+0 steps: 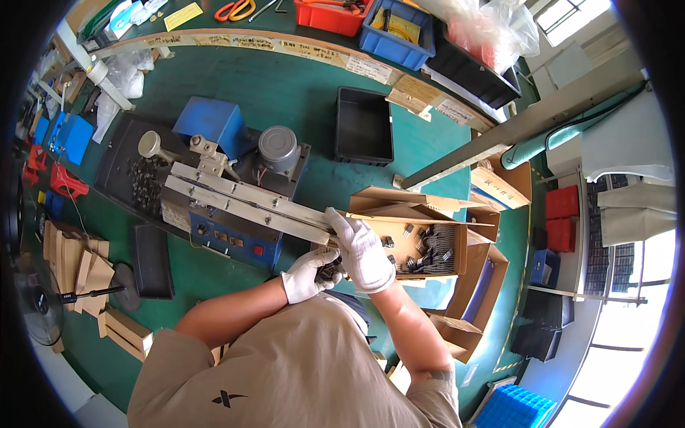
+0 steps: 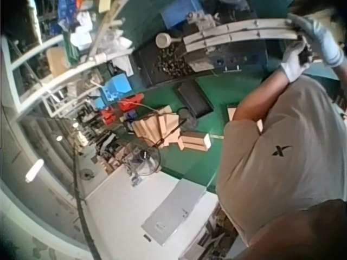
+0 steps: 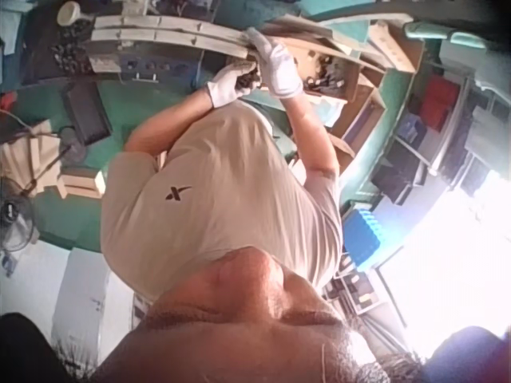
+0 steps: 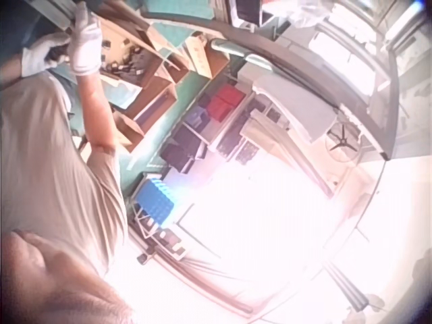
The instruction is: The person sorts small black plastic components from a cardboard box into a black tray. They pick up the parts one by one or in small groups, briefly inspect them, and place them into the tray on the workbench.
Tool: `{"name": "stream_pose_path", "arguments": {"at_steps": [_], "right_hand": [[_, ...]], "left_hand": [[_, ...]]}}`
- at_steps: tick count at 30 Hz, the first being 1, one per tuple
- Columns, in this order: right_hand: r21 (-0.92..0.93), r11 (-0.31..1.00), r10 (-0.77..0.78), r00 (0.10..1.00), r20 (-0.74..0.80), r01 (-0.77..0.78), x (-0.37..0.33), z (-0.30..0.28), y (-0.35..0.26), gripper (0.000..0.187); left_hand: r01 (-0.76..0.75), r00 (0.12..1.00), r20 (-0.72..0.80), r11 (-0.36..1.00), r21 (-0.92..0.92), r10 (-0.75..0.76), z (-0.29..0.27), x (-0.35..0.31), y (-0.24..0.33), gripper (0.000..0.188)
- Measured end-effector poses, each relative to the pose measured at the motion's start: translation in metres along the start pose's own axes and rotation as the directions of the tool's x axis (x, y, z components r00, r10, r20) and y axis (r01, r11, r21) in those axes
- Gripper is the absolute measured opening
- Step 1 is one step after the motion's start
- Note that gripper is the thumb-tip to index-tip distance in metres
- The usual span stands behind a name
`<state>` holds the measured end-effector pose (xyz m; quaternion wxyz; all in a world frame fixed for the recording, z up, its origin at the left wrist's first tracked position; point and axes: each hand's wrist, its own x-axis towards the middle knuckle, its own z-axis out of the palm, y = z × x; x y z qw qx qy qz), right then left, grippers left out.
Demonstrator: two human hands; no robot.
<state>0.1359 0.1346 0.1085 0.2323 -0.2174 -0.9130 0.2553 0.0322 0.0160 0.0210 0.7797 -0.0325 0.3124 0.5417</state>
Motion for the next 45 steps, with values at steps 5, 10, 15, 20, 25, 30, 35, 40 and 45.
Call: {"name": "stream_pose_path", "arguments": {"at_steps": [5, 10, 15, 20, 25, 30, 35, 40, 45], "right_hand": [[0.025, 0.959, 0.284, 0.955, -0.083, -0.283, -0.027, -0.02, -0.008, 0.037], [0.099, 0.924, 0.348, 0.919, 0.185, -0.37, -0.05, -0.003, -0.002, 0.017], [0.089, 0.925, 0.36, 0.928, 0.099, -0.369, -0.05, -0.01, -0.002, 0.013], [-0.023, 0.968, 0.248, 0.969, 0.005, -0.248, -0.032, -0.016, 0.004, 0.015], [-0.018, 0.99, 0.144, 0.988, 0.05, -0.143, -0.016, -0.008, 0.005, 0.022], [-0.056, 0.994, 0.098, 0.988, 0.117, -0.092, 0.0, -0.009, -0.009, 0.025], [0.016, 0.974, 0.227, 0.974, -0.013, -0.227, -0.008, -0.02, -0.015, 0.024], [0.061, 0.951, 0.276, 0.919, 0.282, -0.304, -0.04, -0.011, 0.007, 0.043], [0.338, 0.797, 0.451, 0.865, 0.219, -0.501, -0.053, 0.0, 0.005, 0.024]], "left_hand": [[0.063, 0.998, 0.028, 0.996, -0.07, -0.061, -0.007, -0.002, -0.001, 0.024], [0.052, 0.998, 0.035, 0.998, -0.046, -0.05, -0.002, 0.004, -0.007, 0.034], [0.055, 0.992, 0.112, 0.998, 0.001, -0.055, -0.009, 0.009, -0.005, 0.034], [0.078, 0.997, 0.011, 0.997, 0.03, -0.078, 0.001, 0.007, -0.006, 0.035], [0.066, 0.998, 0.021, 0.997, 0.047, -0.067, -0.003, 0.011, -0.008, 0.033], [0.04, 0.999, 0.027, 0.997, 0.059, -0.041, -0.005, 0.01, -0.011, 0.039], [0.039, 0.988, 0.146, 0.999, 0.015, -0.041, -0.006, 0.002, -0.005, 0.048], [0.12, 0.988, 0.088, 0.992, 0.041, -0.123, -0.006, 0.009, -0.013, 0.069], [0.102, 0.991, 0.064, 0.966, 0.236, -0.121, -0.003, 0.013, -0.012, 0.075]]}}
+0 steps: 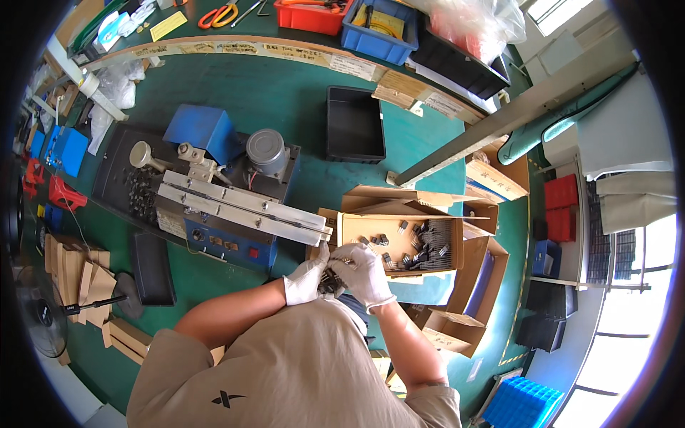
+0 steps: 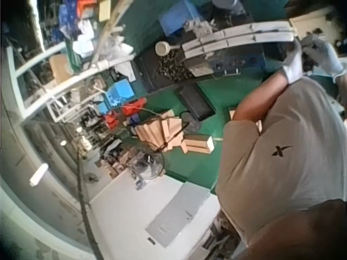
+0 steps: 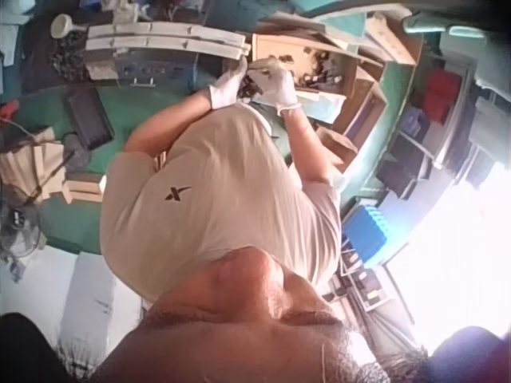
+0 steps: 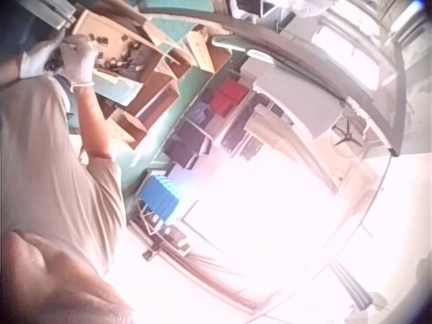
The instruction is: The person sorts small black plastic components from a cardboard box into a black tray. They pick up the parts one by one or in small groups, briefly inspect them, and place them into the tray on the workbench.
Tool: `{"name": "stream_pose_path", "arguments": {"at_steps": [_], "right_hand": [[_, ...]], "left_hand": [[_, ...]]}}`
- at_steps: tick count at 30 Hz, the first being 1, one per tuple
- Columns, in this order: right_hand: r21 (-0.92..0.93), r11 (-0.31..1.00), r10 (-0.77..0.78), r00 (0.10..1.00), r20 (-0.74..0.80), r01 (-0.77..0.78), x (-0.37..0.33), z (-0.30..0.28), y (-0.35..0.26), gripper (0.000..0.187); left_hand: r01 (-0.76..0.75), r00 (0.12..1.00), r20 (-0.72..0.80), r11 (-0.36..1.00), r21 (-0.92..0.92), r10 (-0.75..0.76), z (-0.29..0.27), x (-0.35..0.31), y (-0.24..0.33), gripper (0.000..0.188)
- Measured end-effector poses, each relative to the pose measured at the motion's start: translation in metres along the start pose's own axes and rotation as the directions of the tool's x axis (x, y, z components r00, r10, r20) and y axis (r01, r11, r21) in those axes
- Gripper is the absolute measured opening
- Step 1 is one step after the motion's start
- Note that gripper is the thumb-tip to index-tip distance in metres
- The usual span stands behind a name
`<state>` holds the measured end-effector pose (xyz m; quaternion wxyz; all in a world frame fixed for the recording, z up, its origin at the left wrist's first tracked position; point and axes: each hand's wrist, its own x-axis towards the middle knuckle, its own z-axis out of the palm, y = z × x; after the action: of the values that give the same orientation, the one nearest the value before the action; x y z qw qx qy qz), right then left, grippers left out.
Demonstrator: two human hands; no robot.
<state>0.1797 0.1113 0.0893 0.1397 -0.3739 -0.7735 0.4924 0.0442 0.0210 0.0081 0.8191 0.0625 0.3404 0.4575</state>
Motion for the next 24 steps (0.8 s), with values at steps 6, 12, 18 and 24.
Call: {"name": "stream_pose_path", "arguments": {"at_steps": [6, 12, 18, 24], "right_hand": [[0.229, 0.963, 0.186, 0.963, -0.193, -0.14, 0.002, -0.01, -0.008, 0.016], [-0.4, 0.875, -0.3, 0.954, -0.01, 0.271, 0.022, -0.024, -0.004, 0.049], [-0.441, 0.856, -0.282, 0.959, 0.038, 0.269, 0.034, -0.017, -0.027, 0.047], [-0.362, 0.839, -0.415, 0.908, 0.055, 0.405, 0.045, 0.003, -0.023, 0.044]], "left_hand": [[0.048, 0.999, 0.001, 0.998, -0.028, -0.048, 0.008, -0.003, 0.011, 0.069], [0.057, 0.998, -0.01, 0.995, -0.081, -0.058, 0.005, 0.002, 0.006, 0.065], [0.031, 0.999, -0.009, 0.996, -0.083, -0.032, 0.003, -0.002, 0.007, 0.064], [0.022, 0.997, -0.07, 0.987, -0.157, -0.033, 0.003, -0.01, 0.008, 0.062]]}}
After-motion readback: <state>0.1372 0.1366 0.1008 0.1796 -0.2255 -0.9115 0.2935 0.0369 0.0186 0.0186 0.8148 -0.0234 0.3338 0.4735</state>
